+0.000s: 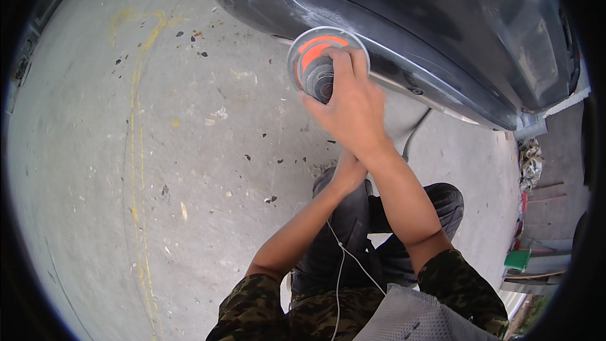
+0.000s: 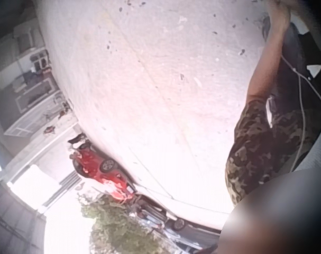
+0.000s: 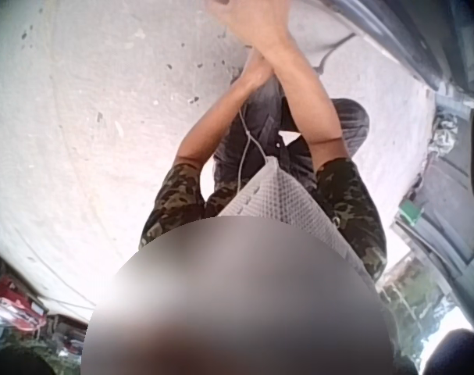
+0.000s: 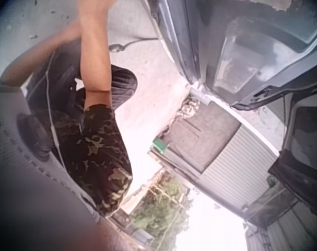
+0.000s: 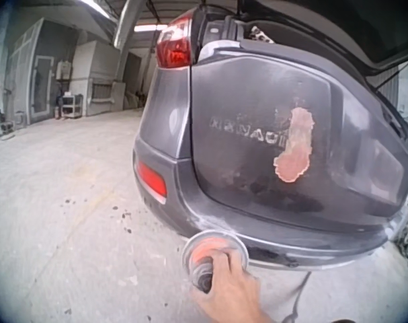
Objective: The person uses an orbital sander to sand the rear bumper and side panels of a grey car. They kneel to reach the lower bumper, then stand to work on the side, and briefly change the sanding disc before continuing.
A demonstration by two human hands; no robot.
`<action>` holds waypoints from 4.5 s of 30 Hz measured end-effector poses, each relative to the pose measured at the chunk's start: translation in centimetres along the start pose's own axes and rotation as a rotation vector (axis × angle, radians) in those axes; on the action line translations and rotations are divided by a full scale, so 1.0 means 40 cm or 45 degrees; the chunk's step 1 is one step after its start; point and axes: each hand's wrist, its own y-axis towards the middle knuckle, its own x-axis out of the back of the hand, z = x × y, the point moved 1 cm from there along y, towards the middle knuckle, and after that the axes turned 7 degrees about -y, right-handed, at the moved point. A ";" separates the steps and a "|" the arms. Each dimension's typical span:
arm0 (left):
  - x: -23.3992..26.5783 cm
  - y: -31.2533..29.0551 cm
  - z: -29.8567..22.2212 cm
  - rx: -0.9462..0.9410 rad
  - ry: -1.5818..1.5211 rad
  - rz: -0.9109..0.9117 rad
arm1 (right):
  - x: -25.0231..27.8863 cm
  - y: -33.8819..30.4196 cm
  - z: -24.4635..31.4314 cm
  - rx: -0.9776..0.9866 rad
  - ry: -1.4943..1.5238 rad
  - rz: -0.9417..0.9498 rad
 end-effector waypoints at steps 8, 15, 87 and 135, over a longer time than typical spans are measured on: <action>-0.005 0.006 0.011 0.031 -0.008 -0.008 | 0.005 0.002 -0.004 -0.054 0.033 -0.013; 0.017 0.020 -0.002 -0.034 0.090 -0.022 | -0.003 0.049 0.033 0.077 -0.014 -0.028; 0.025 0.043 0.056 -0.164 0.126 0.042 | 0.010 0.064 0.049 0.036 -0.009 0.122; -0.030 0.027 0.021 0.055 0.049 0.186 | 0.050 -0.013 -0.037 -0.164 -0.047 -0.034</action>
